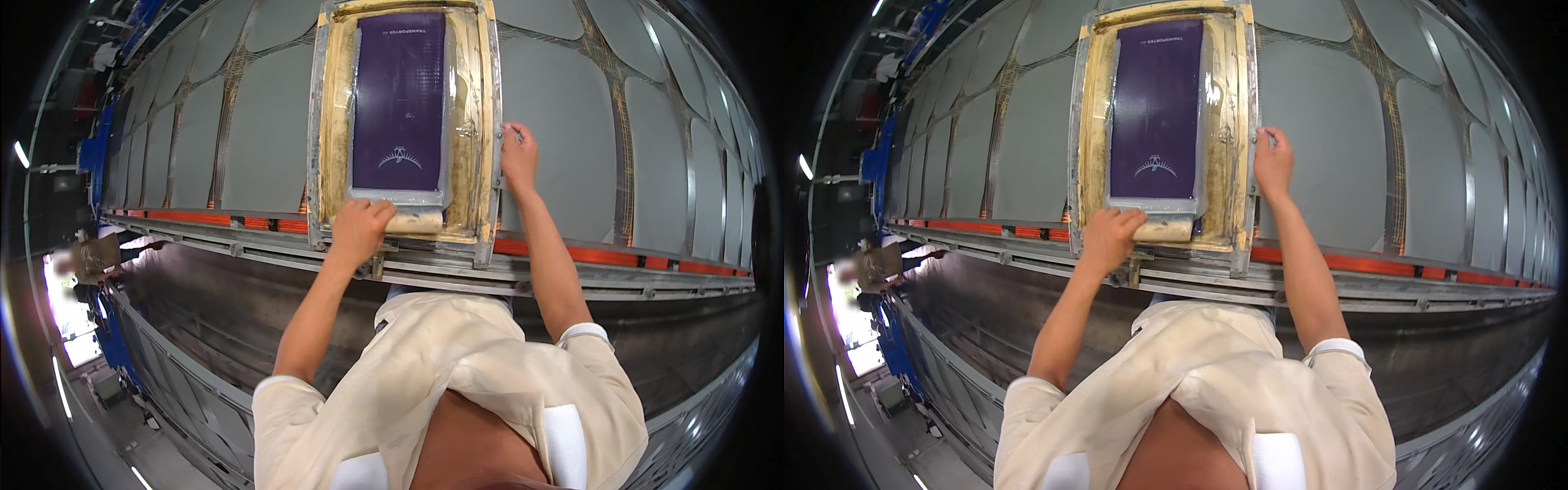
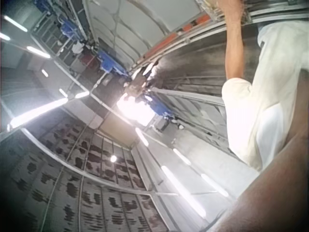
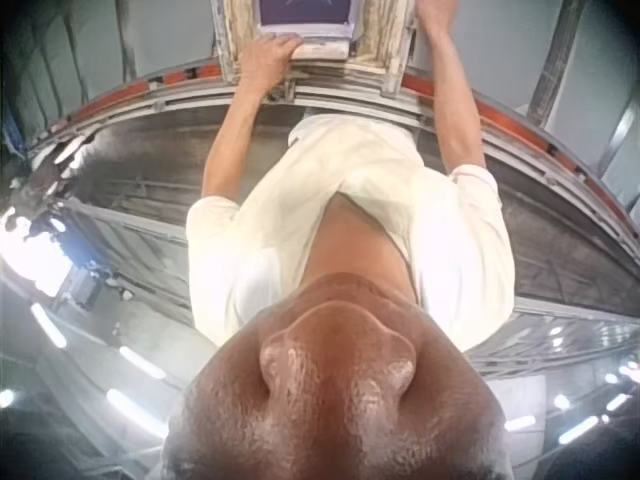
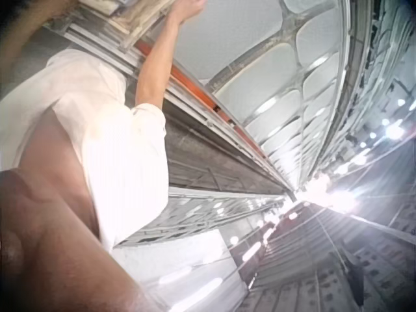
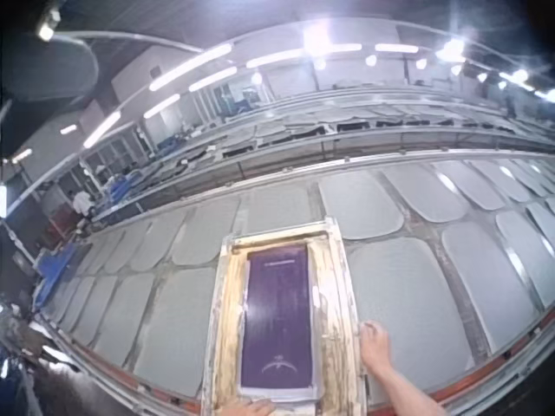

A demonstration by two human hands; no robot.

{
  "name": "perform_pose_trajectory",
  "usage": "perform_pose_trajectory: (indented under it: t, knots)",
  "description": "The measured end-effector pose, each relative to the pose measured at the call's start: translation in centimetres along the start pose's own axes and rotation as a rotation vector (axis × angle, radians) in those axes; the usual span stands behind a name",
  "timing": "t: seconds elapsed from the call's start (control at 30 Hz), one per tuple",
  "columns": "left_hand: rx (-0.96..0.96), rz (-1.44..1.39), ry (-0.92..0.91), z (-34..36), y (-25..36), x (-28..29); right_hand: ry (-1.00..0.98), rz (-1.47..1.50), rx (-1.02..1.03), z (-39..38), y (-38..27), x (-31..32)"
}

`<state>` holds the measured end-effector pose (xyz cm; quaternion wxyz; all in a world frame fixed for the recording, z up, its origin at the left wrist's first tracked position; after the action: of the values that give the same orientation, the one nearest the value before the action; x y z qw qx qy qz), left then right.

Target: The person uses a squeegee to spread purple ink across a screen-printing frame mounted on a conveyor. Another person pours a clear liquid onto the screen near the end, and the wearer spreads it with the squeegee.

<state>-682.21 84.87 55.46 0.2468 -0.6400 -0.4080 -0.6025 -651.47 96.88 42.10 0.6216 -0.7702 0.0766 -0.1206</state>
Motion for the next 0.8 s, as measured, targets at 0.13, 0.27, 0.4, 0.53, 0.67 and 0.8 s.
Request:
perform_pose_trajectory:
  t: [0.13,0.27,0.4,0.53,0.67,0.8]
  knots:
    - [-0.037,0.005,-0.001,-3.0,1.1,-1.7,0.001,-0.062,-0.069,0.0,0.1,0.2]
    - [-0.076,-0.028,0.064,-1.9,0.1,-2.0,0.043,-0.205,-0.139,0.4,0.8,0.7]
    - [-0.126,0.002,0.073,5.5,-4.4,-0.7,-0.010,-0.427,-0.038,1.1,-0.2,0.8]
    - [-0.158,0.071,0.155,17.9,-11.4,2.2,0.020,-0.538,-0.109,-0.3,-2.5,0.0]
    - [-0.137,0.126,0.196,31.4,-17.8,4.9,0.138,-0.420,-0.132,-1.0,-2.0,-0.1]
    - [-0.051,0.035,0.073,37.0,-21.2,8.2,0.189,-0.483,-0.233,-1.6,-3.6,-0.4]
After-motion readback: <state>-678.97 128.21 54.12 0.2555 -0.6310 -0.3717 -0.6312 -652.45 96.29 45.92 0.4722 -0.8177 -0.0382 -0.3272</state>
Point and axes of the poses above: each hand's wrist, its own z-axis towards the middle knuckle, its own x-axis out of the back of the hand, y = z × x, the point moved 10 cm from there along z, towards the middle knuckle, and after that the axes turned 11 degrees about -y, right-handed, at the moved point
